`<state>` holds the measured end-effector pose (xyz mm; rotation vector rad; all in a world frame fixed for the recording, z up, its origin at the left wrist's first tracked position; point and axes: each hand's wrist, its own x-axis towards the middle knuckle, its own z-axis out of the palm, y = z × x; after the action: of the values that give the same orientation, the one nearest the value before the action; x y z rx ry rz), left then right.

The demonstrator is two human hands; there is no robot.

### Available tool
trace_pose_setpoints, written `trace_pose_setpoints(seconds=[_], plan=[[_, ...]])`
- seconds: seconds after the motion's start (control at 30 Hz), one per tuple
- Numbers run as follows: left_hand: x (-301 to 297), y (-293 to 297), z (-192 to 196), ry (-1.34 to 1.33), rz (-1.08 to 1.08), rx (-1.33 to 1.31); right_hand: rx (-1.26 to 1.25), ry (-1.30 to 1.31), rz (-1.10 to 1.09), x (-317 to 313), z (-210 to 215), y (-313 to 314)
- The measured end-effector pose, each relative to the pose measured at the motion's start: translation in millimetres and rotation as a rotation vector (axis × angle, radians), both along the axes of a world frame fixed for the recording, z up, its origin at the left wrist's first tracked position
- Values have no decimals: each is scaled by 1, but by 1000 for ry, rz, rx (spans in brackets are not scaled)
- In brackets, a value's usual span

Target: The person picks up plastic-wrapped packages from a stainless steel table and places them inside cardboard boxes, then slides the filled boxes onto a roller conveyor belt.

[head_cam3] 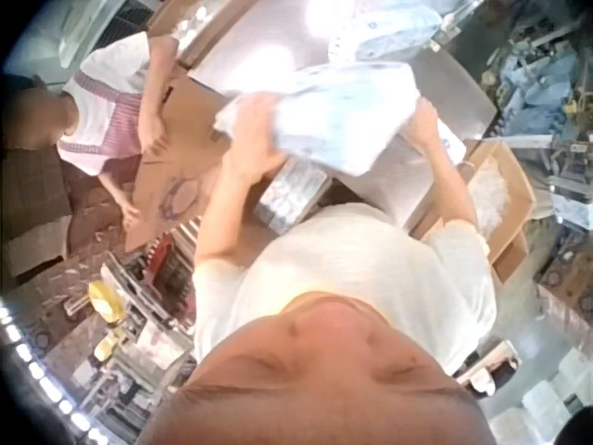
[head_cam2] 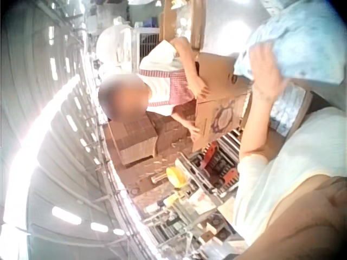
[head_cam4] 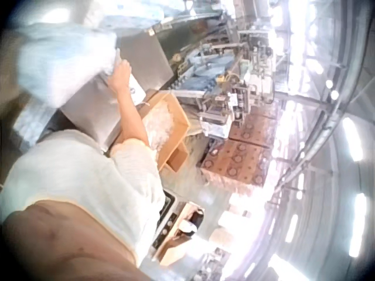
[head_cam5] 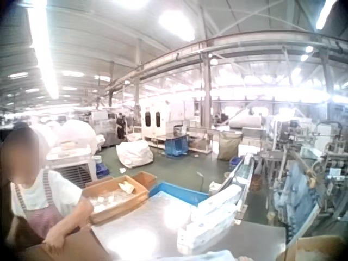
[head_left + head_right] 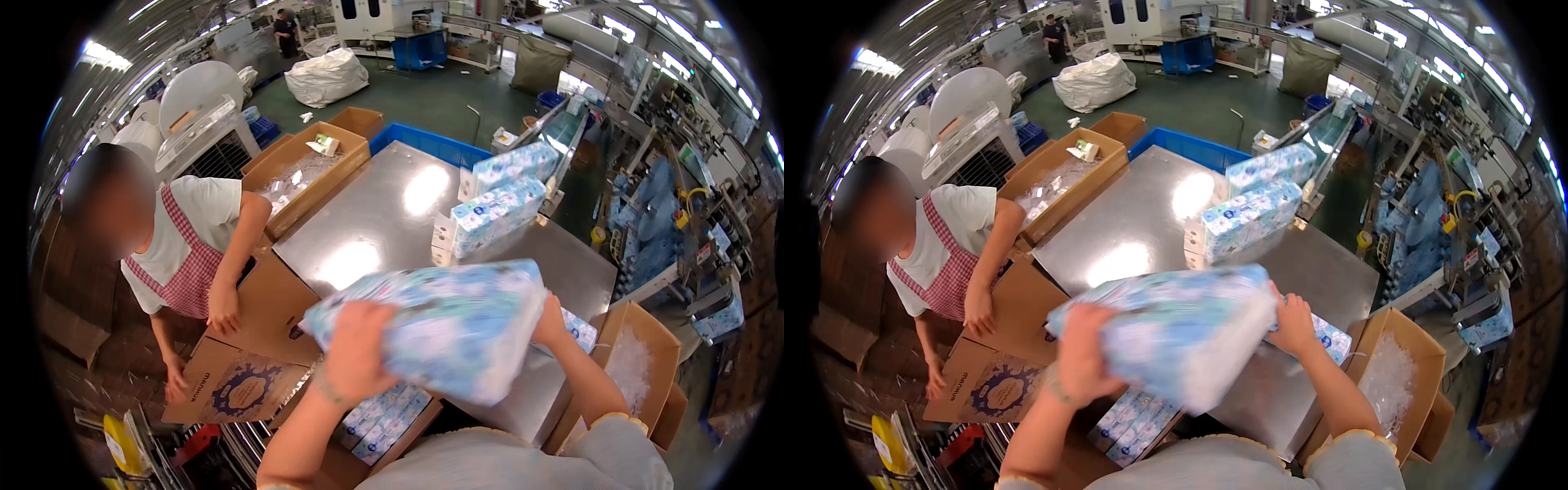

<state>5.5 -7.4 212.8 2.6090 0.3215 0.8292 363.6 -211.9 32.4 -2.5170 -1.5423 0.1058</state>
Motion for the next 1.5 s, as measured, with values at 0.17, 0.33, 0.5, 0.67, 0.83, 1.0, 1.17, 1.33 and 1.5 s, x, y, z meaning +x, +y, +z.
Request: trace_pose_setpoints(seconds=[0.17, 0.33, 0.5, 0.67, 0.83, 1.0, 1.17, 1.33, 1.5], plan=[[-175, -81, -67, -161, 379, -695, 429, -178, 263, -78, 37, 19], [-208, -139, -159, 268, 552, -432, 828, 216, 567, -168, 96, 62], [-180, -157, -329, 630, 166, -570, 547, 594, 1109, -297, 150, 90], [-189, -173, -423, 457, 245, -811, -11, 162, 1584, -362, 14, 131], [-179, -142, -322, 645, 292, -901, 132, -7, 1452, -401, -169, 152], [-190, -92, -301, 922, 350, -1117, -15, -48, 1202, -406, -174, 166], [-180, -71, -345, 935, 513, -624, 388, 181, 1043, -259, 3, 228], [-173, -37, -471, 1097, 397, -724, 224, -126, 299, -52, 22, 324], [-160, -28, -438, 932, 469, -996, 53, -200, -4, 73, -4, 395]])
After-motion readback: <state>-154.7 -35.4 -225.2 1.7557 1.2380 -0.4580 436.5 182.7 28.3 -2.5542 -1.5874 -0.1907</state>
